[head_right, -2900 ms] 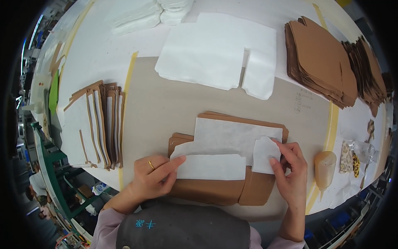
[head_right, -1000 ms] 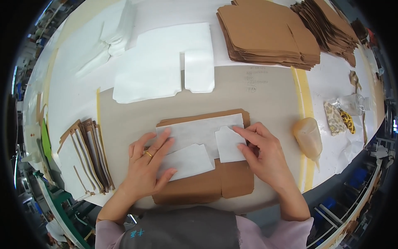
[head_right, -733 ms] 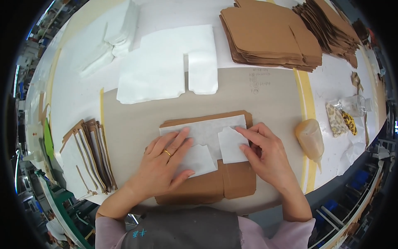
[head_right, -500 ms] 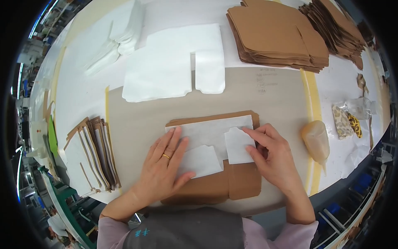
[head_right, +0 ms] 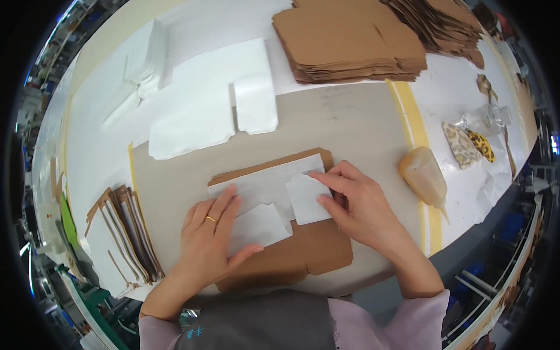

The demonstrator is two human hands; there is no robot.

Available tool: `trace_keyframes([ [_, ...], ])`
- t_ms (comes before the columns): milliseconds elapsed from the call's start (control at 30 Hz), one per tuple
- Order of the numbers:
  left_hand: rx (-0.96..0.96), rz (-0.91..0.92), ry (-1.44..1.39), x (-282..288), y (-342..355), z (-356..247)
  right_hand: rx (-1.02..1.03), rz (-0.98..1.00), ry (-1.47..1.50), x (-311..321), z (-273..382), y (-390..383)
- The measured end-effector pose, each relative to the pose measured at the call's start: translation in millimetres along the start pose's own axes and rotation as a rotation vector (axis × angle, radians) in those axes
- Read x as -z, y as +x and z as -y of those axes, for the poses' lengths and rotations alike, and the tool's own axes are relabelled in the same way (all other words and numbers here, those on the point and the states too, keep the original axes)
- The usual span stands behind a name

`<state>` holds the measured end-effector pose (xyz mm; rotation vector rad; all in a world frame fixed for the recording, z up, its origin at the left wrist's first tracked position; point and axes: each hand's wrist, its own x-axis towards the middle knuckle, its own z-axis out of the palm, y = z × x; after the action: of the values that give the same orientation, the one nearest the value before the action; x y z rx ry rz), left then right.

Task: Applying glue to leather pieces and aligning/pressing fabric lining onto them.

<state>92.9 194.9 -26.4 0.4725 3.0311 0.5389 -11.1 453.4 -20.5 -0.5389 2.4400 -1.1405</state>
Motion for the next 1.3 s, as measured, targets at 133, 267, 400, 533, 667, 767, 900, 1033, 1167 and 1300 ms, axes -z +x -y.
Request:
trace_keyframes([
  [133,-0.074,0.001,0.037,1,24,-5,-0.017,0.022,-0.01,2,2,-1],
  [267,-0.249,-0.015,-0.154,-20,64,-14,-0.018,0.034,0.013,2,1,-2],
  [400,-0.273,0.001,-0.21,-29,82,-17,-0.027,0.029,0.052,2,1,-6],
  [533,-0.262,0.008,-0.183,-30,89,-20,-0.043,-0.005,0.01,0,-4,-10],
  [667,-0.232,0.014,-0.135,-34,91,-20,0.175,-0.121,0.058,0,-14,-7],
  [767,-0.231,0.04,-0.183,-27,91,-16,0.233,-0.088,0.298,-1,-11,-26],
  [900,-0.301,0.007,-0.184,-31,88,-5,0.077,-0.034,0.402,-4,-28,-58],
  [1033,-0.321,0.013,-0.222,-32,83,-3,0.195,0.038,0.276,-3,-32,-67],
  [1167,-0.322,-0.025,-0.195,-33,80,-7,0.509,0.035,0.016,-6,-38,-74],
  [1300,-0.316,-0.025,-0.177,-36,81,-9,0.566,0.027,-0.084,-10,-42,-82],
])
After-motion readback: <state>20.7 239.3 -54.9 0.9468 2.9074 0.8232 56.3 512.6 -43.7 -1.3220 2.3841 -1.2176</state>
